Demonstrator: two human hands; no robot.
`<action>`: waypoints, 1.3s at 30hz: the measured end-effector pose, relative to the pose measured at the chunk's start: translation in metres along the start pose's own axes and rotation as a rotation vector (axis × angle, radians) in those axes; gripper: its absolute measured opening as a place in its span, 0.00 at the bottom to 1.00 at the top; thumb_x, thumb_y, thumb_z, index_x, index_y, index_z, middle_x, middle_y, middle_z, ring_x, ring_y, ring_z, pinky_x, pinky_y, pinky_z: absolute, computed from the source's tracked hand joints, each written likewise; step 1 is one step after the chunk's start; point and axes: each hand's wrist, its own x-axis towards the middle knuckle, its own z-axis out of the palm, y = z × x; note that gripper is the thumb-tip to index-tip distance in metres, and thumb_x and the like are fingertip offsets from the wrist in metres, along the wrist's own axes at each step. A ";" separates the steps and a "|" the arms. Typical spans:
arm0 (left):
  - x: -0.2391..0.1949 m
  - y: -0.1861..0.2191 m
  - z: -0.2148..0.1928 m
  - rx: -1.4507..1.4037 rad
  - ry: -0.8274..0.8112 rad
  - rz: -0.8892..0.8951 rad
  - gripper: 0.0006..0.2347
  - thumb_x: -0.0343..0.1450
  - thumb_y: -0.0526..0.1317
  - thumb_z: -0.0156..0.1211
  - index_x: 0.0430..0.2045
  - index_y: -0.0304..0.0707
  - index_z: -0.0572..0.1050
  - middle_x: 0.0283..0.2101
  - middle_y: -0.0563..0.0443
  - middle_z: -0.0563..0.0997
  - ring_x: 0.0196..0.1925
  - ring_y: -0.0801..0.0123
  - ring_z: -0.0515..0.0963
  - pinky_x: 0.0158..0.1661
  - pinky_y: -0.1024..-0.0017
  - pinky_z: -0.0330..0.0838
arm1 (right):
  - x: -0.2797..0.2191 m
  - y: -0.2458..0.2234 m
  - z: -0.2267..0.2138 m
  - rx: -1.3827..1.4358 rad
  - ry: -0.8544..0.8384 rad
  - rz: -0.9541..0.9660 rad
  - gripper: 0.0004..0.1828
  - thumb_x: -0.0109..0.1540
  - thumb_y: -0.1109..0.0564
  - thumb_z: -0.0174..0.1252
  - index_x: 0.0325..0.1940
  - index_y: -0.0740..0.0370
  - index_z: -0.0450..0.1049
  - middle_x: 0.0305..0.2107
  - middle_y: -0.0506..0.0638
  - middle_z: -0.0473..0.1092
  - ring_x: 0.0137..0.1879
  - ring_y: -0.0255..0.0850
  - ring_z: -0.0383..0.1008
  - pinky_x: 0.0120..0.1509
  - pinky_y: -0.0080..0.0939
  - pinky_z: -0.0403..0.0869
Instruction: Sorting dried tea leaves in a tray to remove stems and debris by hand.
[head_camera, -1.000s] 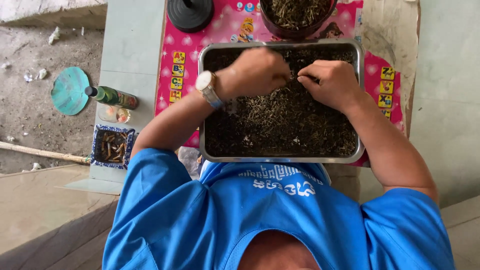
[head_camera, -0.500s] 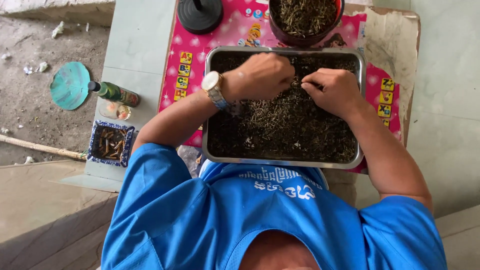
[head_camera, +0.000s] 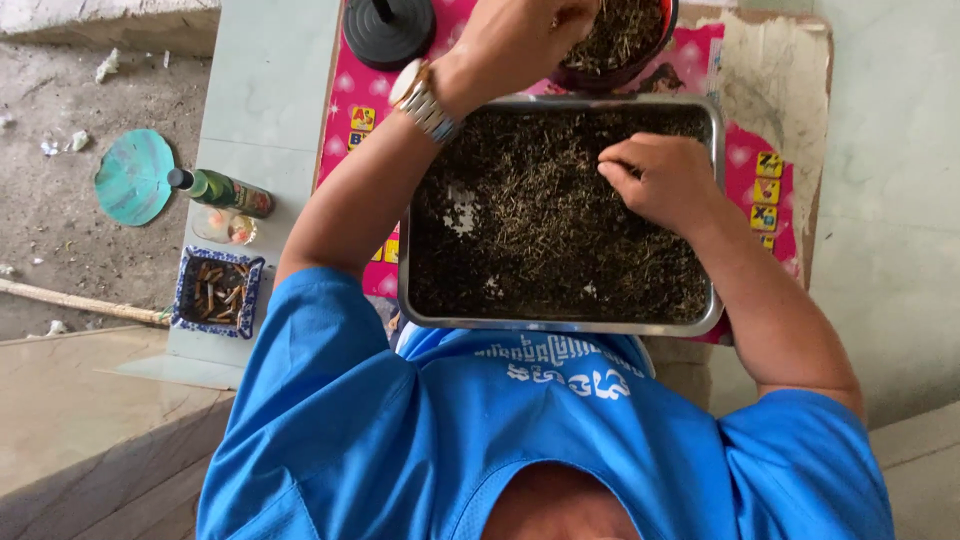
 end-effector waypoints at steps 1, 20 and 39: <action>-0.009 0.010 -0.013 -0.068 -0.092 0.009 0.07 0.74 0.34 0.58 0.25 0.41 0.76 0.20 0.59 0.74 0.16 0.76 0.66 0.17 0.75 0.60 | 0.000 0.004 0.003 -0.023 0.046 -0.065 0.04 0.67 0.55 0.67 0.45 0.52 0.85 0.33 0.44 0.80 0.37 0.39 0.80 0.35 0.39 0.75; -0.089 0.066 -0.044 -0.015 -0.741 -0.235 0.04 0.69 0.40 0.61 0.32 0.43 0.78 0.23 0.46 0.79 0.25 0.52 0.80 0.21 0.56 0.70 | 0.004 -0.009 -0.006 0.058 0.109 -0.166 0.05 0.67 0.62 0.70 0.46 0.64 0.84 0.38 0.54 0.81 0.43 0.44 0.83 0.46 0.42 0.81; -0.070 0.045 -0.012 0.325 -0.745 -0.077 0.09 0.68 0.23 0.50 0.20 0.36 0.72 0.20 0.53 0.74 0.17 0.72 0.67 0.16 0.72 0.66 | 0.006 -0.008 -0.009 0.055 0.119 -0.198 0.07 0.69 0.58 0.67 0.47 0.64 0.84 0.39 0.53 0.81 0.44 0.45 0.82 0.50 0.44 0.79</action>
